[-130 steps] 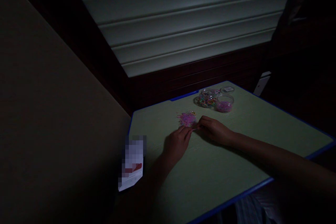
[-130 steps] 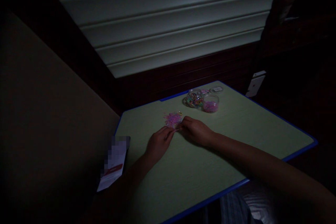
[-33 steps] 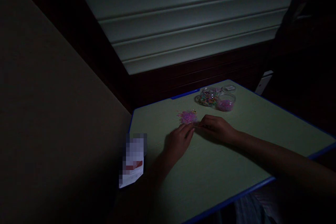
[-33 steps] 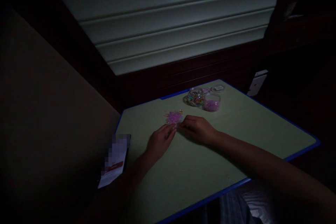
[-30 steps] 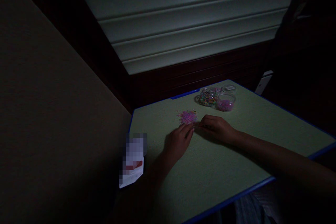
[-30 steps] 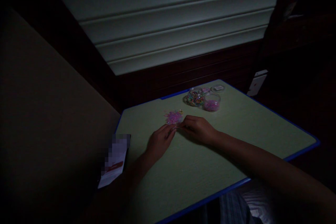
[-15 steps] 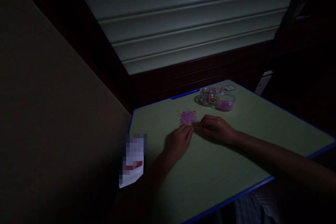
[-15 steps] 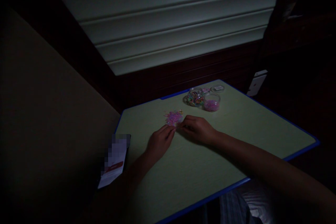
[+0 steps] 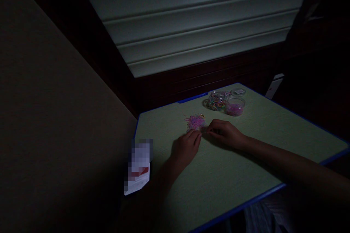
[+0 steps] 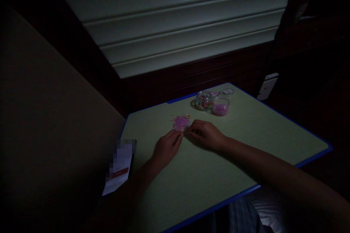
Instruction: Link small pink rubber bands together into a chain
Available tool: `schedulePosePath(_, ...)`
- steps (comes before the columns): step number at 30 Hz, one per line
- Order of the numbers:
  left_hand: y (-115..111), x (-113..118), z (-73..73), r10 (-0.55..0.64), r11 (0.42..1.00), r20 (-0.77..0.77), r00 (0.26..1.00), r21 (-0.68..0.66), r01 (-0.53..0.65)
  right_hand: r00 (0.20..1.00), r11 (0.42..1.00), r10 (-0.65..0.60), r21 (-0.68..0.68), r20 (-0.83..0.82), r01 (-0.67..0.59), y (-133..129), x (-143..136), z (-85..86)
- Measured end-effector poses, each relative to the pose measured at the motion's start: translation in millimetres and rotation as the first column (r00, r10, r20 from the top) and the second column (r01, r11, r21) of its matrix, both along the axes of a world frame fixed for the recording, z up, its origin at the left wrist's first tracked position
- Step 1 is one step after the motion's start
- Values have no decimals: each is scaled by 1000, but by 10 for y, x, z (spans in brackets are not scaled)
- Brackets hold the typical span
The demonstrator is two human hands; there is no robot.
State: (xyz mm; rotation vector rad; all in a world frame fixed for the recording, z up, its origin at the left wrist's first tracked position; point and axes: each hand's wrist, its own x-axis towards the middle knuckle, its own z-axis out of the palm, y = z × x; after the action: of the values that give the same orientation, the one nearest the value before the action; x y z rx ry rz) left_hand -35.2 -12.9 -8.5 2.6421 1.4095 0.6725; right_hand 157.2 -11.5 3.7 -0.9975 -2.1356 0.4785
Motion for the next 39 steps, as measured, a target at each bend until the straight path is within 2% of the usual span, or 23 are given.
schedulePosePath(20,-5,6,1,7,1000,29,1000,-13,-6,1000,998,-1,65,23,-1,11,5,-28)
schedulePosePath(28,-7,-2,-4,17,1000,22,1000,-9,-17,1000,1000,-13,9,-10,13,-3,-3,-25)
schedulePosePath(39,1,2,-12,18,1000,-1,1000,-6,-18,999,1000,5,-22,38,-4,0,1,-12)
